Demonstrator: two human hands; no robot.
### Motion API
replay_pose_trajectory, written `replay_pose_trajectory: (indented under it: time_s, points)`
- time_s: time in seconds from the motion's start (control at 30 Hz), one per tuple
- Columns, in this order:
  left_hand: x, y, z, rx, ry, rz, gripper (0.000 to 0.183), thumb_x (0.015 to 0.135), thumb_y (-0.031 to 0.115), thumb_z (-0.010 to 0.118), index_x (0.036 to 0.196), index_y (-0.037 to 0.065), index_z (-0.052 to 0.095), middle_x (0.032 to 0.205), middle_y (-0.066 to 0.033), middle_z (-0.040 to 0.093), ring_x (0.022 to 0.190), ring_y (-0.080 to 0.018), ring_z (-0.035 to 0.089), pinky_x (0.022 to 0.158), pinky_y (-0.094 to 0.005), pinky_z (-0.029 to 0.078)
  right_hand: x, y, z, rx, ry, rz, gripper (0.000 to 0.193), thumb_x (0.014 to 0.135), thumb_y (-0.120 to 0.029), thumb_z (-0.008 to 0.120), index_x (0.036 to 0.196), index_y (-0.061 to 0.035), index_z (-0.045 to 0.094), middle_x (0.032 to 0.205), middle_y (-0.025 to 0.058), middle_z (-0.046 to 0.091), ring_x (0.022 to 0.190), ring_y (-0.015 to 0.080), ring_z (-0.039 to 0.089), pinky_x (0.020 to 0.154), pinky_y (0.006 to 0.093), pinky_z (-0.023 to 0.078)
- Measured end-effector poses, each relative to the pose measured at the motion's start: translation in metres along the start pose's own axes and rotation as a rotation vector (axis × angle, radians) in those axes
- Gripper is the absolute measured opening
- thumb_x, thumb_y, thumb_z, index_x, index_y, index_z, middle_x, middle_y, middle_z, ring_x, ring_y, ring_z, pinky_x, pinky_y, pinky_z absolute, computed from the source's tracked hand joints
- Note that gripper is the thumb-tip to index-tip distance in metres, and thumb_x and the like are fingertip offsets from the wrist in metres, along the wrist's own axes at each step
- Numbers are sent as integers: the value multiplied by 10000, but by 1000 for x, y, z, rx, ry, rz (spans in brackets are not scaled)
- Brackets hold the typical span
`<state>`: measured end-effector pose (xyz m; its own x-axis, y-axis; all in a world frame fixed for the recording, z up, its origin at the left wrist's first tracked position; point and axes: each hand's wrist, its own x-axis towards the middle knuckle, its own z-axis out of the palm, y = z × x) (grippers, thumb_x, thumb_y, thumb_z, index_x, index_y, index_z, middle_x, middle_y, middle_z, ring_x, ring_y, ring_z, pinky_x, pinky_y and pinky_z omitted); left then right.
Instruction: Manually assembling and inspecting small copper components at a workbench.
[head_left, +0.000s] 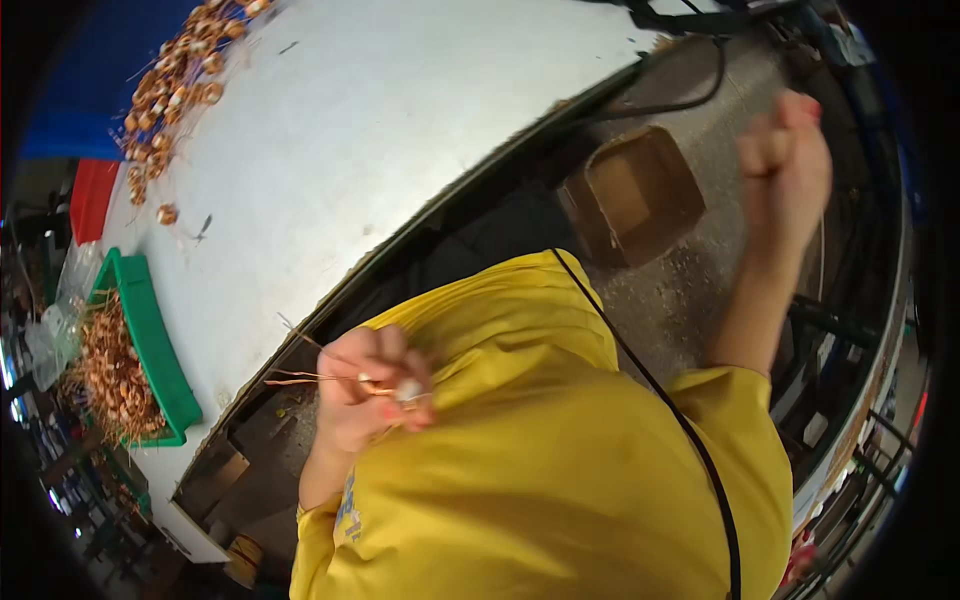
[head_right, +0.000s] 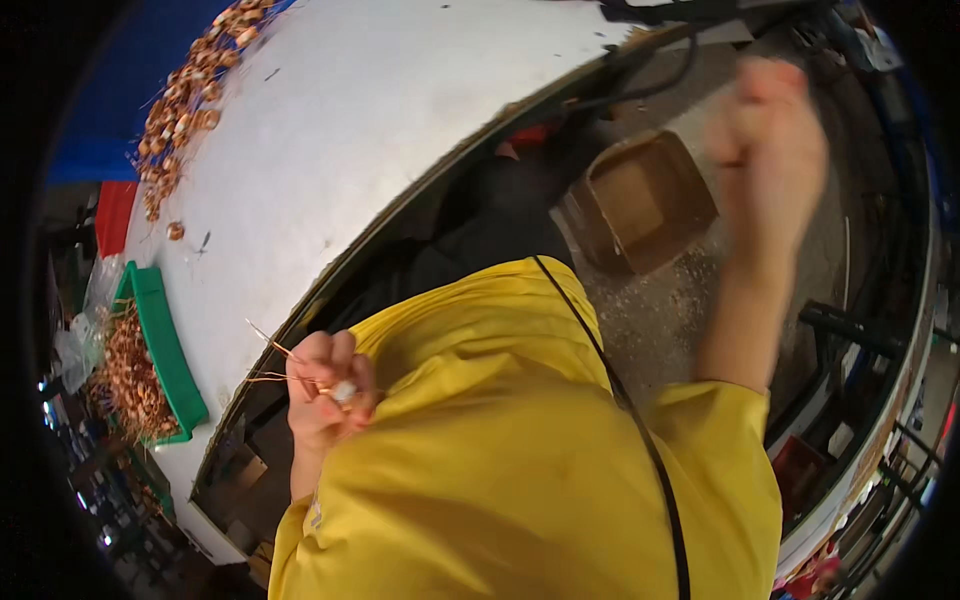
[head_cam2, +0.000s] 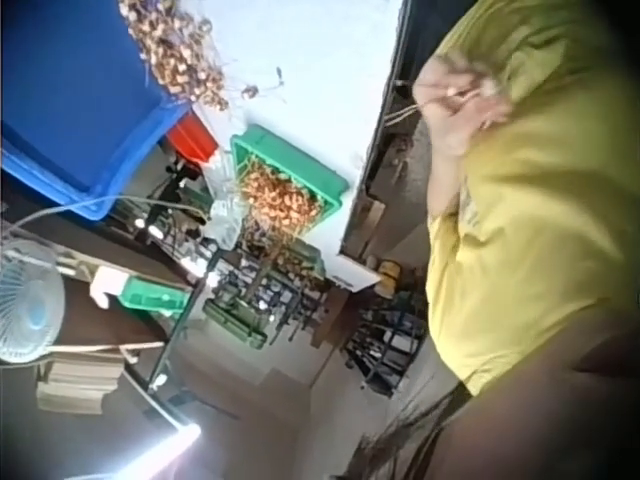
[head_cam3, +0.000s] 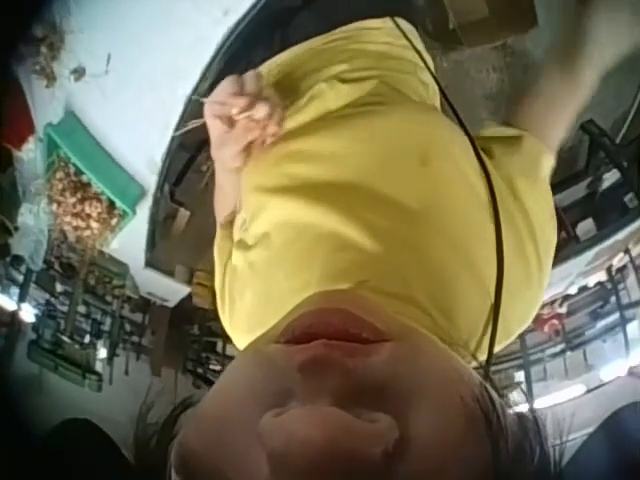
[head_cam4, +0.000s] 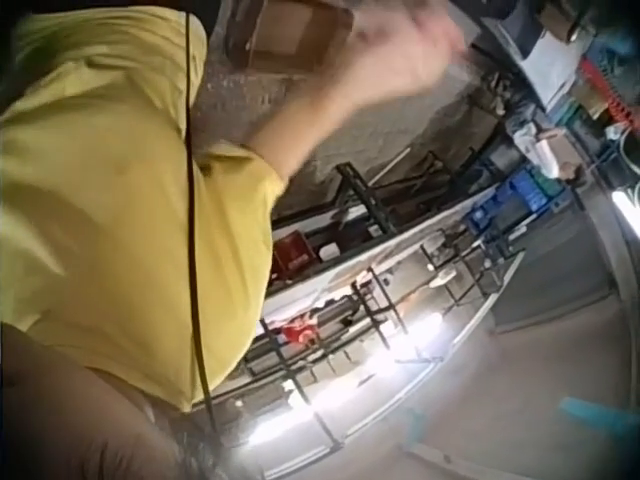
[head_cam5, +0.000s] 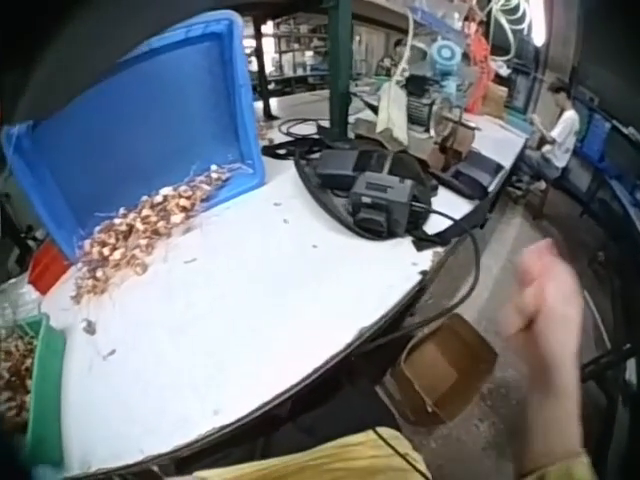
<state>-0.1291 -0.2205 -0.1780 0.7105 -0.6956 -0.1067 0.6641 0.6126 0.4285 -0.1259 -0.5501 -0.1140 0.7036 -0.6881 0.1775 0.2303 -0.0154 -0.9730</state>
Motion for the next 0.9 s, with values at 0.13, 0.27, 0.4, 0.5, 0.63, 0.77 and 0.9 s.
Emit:
replay_pose_trajectory:
  time_s: [0.13, 0.27, 0.4, 0.5, 0.63, 0.77, 0.9]
  points:
    - [-17, 26, -3, -209, -117, 125, 368, 655, -93, 672, 944, 20, 474, 885, -142, 504, 675, -257, 591, 462, -265, 509, -30, 16, -12, 77, -264, 121, 248, 959, -185, 313, 760, -90, 424, 465, -97, 223, 399, 15, 170, 380, 175, 181]
    - [7, 44, 26, -122, -185, 152, 355, 649, -48, 698, 903, 17, 460, 879, -158, 542, 585, -214, 560, 401, -232, 468, -54, 34, 20, 128, -301, 177, 301, 952, -229, 320, 738, -74, 464, 486, -75, 287, 423, 15, 206, 388, 171, 186]
    - [8, 59, 24, 205, -297, 116, 197, 721, -49, 607, 843, 38, 480, 684, -104, 503, 511, -202, 528, 377, -220, 448, -63, 45, 46, 19, -391, 203, 317, 951, -228, 316, 727, -72, 476, 495, -72, 293, 429, 16, 207, 401, 165, 177]
    - [11, 83, 34, 340, -102, 135, 110, 776, -21, 556, 725, 34, 476, 545, -70, 466, 459, -195, 520, 352, -226, 434, -68, 42, 57, 43, -532, 200, 310, 946, -221, 330, 724, -70, 484, 505, -68, 303, 431, 17, 209, 405, 164, 170]
    - [23, 127, 33, 430, 414, 184, 154, 836, 37, 512, 684, 43, 485, 515, -44, 472, 447, -181, 533, 323, -213, 369, -67, 48, 64, 25, -560, 166, 286, 938, -218, 356, 734, -68, 491, 509, -65, 308, 433, 19, 214, 408, 163, 173]
    - [30, 169, 14, 522, 726, 187, 194, 798, 155, 637, 673, 40, 544, 545, -65, 551, 443, -126, 536, 352, -174, 357, -66, 46, 63, -10, -552, 193, 276, 934, -213, 367, 735, -68, 493, 509, -65, 308, 435, 21, 215, 412, 164, 179]
    - [23, 195, -6, 746, 650, 165, 201, 773, 174, 660, 656, 31, 580, 548, -64, 570, 410, -110, 501, 372, -184, 374, -64, 47, 59, -73, -584, 236, 269, 930, -206, 372, 737, -66, 496, 527, -59, 318, 449, 23, 222, 422, 169, 189]
